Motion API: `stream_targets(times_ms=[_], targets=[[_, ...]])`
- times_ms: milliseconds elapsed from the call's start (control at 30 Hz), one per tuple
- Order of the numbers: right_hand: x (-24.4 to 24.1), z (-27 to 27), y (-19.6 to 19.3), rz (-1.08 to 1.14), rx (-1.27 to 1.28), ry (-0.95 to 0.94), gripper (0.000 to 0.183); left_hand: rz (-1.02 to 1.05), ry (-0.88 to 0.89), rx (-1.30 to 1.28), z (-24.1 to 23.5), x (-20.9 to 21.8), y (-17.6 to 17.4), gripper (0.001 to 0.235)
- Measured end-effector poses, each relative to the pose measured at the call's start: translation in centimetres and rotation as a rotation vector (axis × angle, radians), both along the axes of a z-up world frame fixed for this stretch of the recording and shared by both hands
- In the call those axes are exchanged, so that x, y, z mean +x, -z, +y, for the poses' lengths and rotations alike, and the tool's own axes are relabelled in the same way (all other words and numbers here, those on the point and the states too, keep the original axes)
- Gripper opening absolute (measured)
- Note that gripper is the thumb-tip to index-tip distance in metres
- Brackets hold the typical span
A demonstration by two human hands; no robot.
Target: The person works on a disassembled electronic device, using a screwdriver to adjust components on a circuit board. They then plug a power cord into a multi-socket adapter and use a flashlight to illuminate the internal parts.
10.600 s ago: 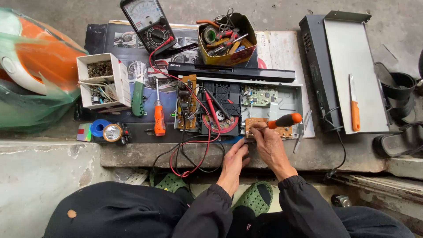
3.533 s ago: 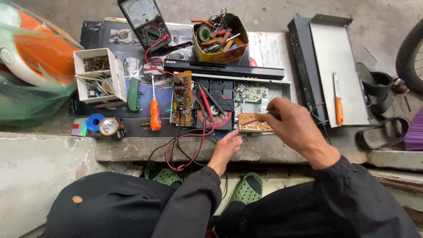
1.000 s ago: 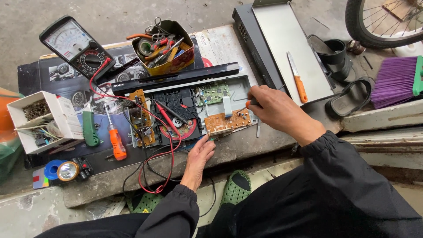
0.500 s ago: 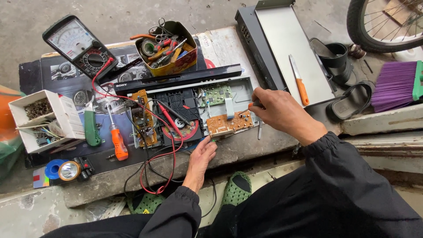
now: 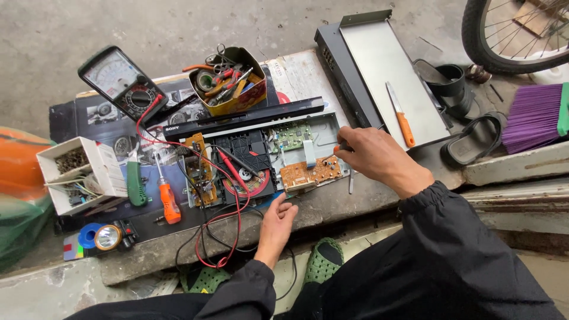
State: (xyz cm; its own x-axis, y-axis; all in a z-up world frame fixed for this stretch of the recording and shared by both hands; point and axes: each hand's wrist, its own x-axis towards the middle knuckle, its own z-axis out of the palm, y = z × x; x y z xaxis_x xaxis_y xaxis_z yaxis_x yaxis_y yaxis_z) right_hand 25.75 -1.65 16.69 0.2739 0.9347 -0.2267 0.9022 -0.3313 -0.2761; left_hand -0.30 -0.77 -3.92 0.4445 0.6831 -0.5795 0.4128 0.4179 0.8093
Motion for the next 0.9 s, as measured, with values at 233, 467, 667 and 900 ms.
stream_targets(times_ms=[233, 467, 667, 900], targets=[[0.7, -1.9, -4.8, 0.044, 0.200, 0.185, 0.029, 0.045, 0.035, 0.619, 0.2, 5.7, -0.4, 0.025], [3.7, -3.8, -3.3, 0.139, 0.427, 0.304, 0.025, 0.078, 0.334, 0.827, 4.3, 12.9, 1.2, 0.033], [3.9, -4.2, -3.7, 0.218, 0.505, 0.302, 0.026, 0.190, 0.429, 0.895, 4.5, 14.3, 2.5, 0.032], [4.3, -4.9, -3.0, 0.087, 0.558, 0.156, 0.024, 0.213, 0.380, 0.851, 4.3, 15.0, 3.6, 0.025]])
